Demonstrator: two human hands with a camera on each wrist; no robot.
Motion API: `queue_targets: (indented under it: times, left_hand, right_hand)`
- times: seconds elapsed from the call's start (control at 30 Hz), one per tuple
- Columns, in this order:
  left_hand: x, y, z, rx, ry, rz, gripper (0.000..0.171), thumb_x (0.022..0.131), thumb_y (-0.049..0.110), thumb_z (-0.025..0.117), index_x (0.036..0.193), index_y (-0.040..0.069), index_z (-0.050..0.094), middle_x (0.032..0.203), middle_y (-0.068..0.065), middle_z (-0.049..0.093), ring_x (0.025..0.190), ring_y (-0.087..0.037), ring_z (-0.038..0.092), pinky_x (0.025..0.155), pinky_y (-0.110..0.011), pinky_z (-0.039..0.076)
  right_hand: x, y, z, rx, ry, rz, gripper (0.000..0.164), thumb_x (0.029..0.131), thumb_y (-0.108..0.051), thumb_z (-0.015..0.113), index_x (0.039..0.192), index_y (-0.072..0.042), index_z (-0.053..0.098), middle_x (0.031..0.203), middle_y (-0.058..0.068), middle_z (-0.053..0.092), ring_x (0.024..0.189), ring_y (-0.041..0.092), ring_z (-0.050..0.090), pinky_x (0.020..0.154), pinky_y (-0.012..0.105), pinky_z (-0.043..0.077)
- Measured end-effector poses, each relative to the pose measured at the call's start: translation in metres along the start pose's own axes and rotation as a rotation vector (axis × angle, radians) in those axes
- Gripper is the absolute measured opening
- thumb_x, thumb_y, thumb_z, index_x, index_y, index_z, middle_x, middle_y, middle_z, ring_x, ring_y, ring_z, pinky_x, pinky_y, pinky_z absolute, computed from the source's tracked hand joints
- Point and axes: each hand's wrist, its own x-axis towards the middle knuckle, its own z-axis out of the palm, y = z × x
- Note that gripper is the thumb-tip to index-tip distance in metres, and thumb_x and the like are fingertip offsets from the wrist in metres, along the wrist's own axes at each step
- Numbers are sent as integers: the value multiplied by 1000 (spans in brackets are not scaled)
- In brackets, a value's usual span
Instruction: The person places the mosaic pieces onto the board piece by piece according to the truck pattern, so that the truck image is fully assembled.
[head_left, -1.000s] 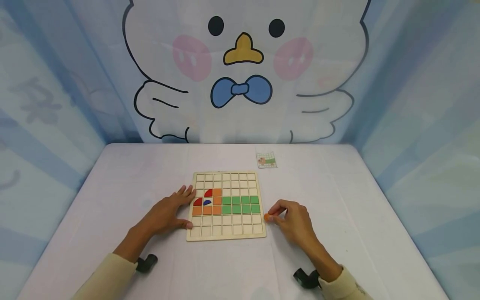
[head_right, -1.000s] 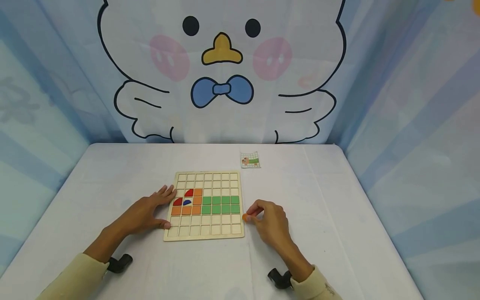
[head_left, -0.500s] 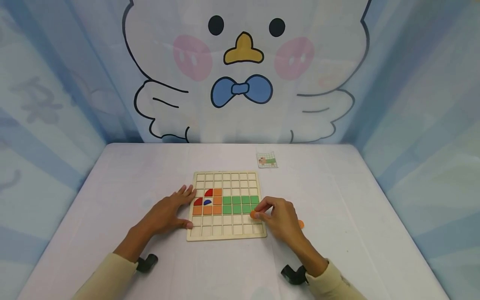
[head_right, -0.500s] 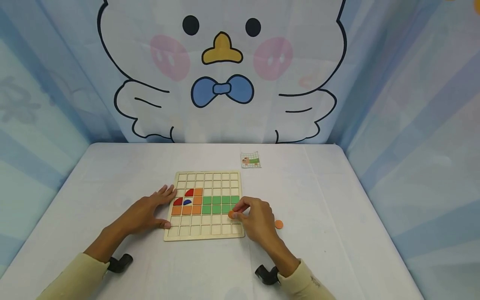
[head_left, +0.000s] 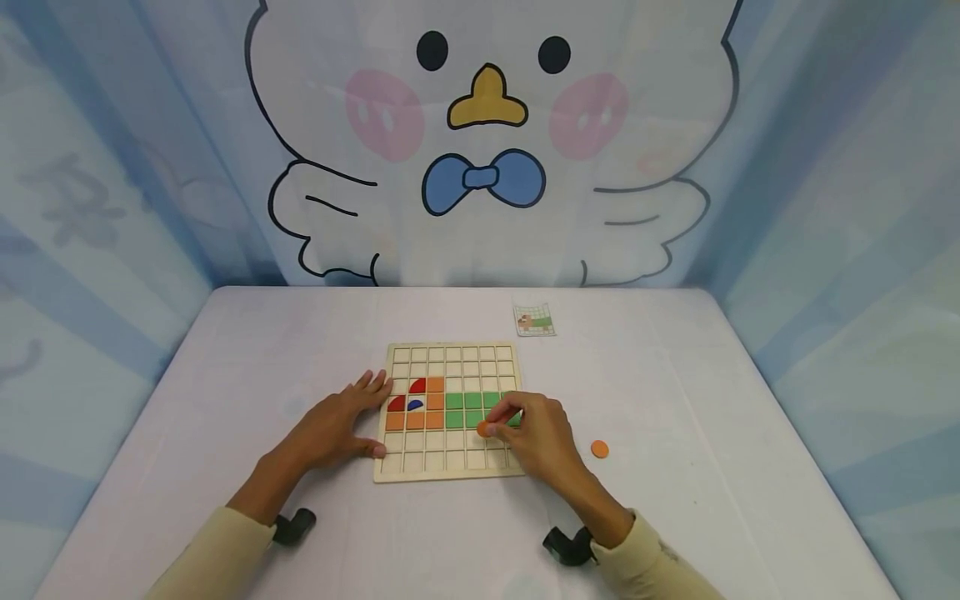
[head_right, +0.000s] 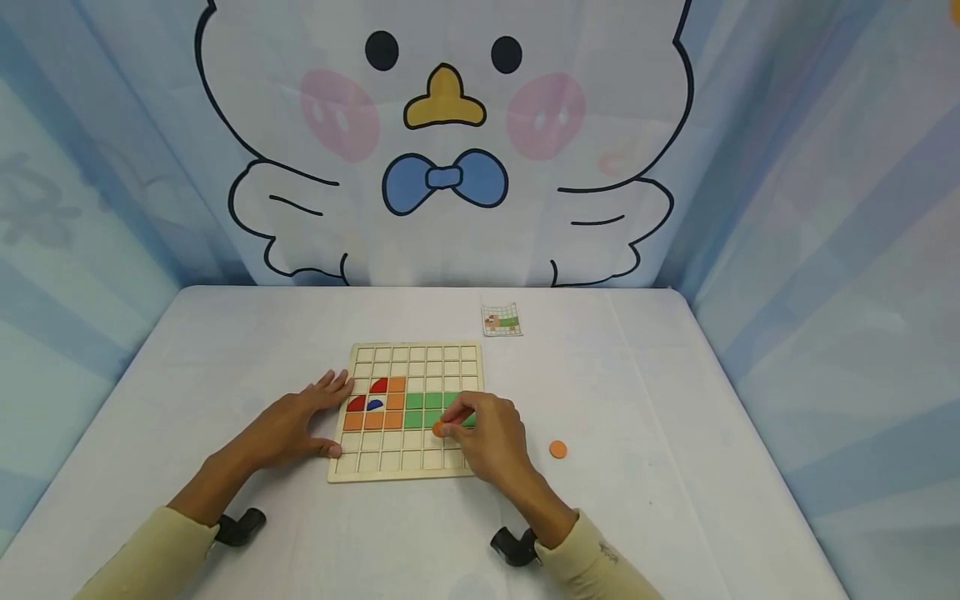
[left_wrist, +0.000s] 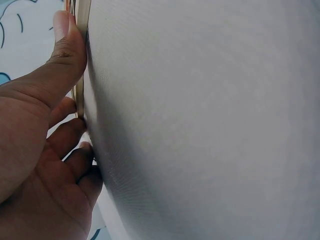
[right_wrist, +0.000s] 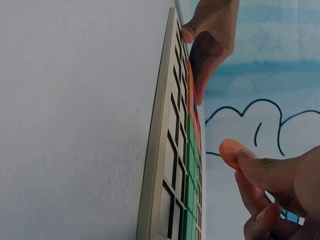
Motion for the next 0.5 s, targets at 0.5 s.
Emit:
queue_targets:
  times: [0.5]
  left_hand:
    - [-1,2,-1,1,6,6,106,81,42,90,166,12,34,175,-15,26,164,-43,20,126,-70,27]
  right_hand:
    - [1,-16,14,22,-43,-54,16,85,-16,91,84,-24,77,82,-14,74,64,8,56,56,23,45]
